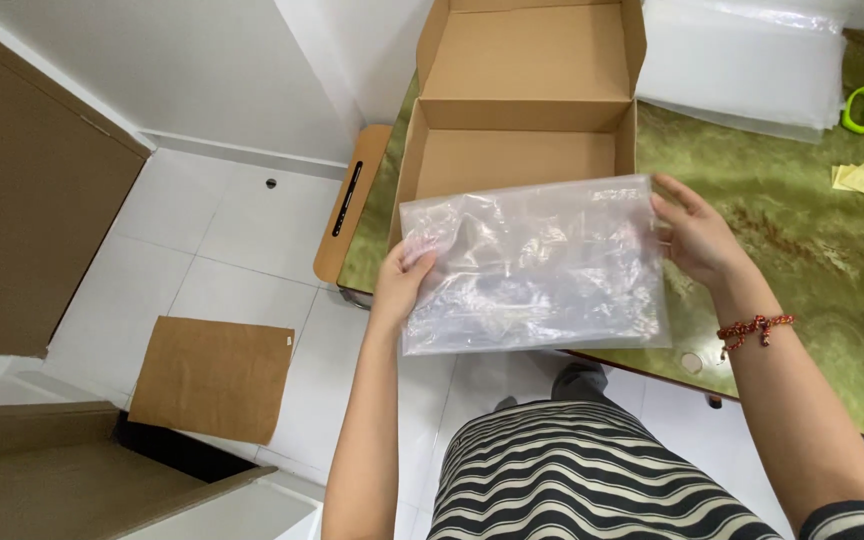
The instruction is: The person unties a ribbon from a cardboard box, opens it, and removes a yellow shirt wrapped in plastic. They unwrap the shirt, place it on a hanger, and hang it on a clothing rack. The person then folds the plastic wrap and places it on the table.
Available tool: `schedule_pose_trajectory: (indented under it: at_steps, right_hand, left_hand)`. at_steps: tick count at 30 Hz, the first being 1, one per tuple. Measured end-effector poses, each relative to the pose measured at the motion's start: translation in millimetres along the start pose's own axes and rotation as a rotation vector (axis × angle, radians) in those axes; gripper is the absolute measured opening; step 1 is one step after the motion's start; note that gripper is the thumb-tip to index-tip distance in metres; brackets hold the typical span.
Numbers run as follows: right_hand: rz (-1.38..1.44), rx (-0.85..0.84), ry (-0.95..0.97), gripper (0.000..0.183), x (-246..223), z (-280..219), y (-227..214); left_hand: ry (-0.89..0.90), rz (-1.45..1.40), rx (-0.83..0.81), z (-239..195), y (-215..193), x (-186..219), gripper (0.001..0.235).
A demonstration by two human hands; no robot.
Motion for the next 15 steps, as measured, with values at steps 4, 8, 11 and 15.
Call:
schedule_pose_trajectory:
  at_steps: [4,8,11,15]
  right_hand:
    - [0.058,0.048,-0.075,0.073,53,-22,-23]
    - [0.025,0.084,0.026,0.055,93,-47,-39]
    - [-0.033,0.077,0.072,0.047,130,-57,-50]
    - [-0.151,0.003,0.13,0.048,143,-78,-37]
  left_hand:
    - [0.158,0.059,0.139,34,-15,-33,0.048]
    - [0.091,0.021,0.204,37,-17,-48,0.04]
    - [0.067,-0.031,0.202,37,-15,-55,0.039]
    - [0.037,-0.042,0.215,51,-21,-75,0.038]
Point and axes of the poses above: each hand's wrist, its own z-axis towards the middle knuckle, its own y-axis out of the palm, x = y × z, the point moved 8 cm from there along z, towards the middle knuckle, and after that the axes turned 11 degrees about -y, right-handed, at the moved point
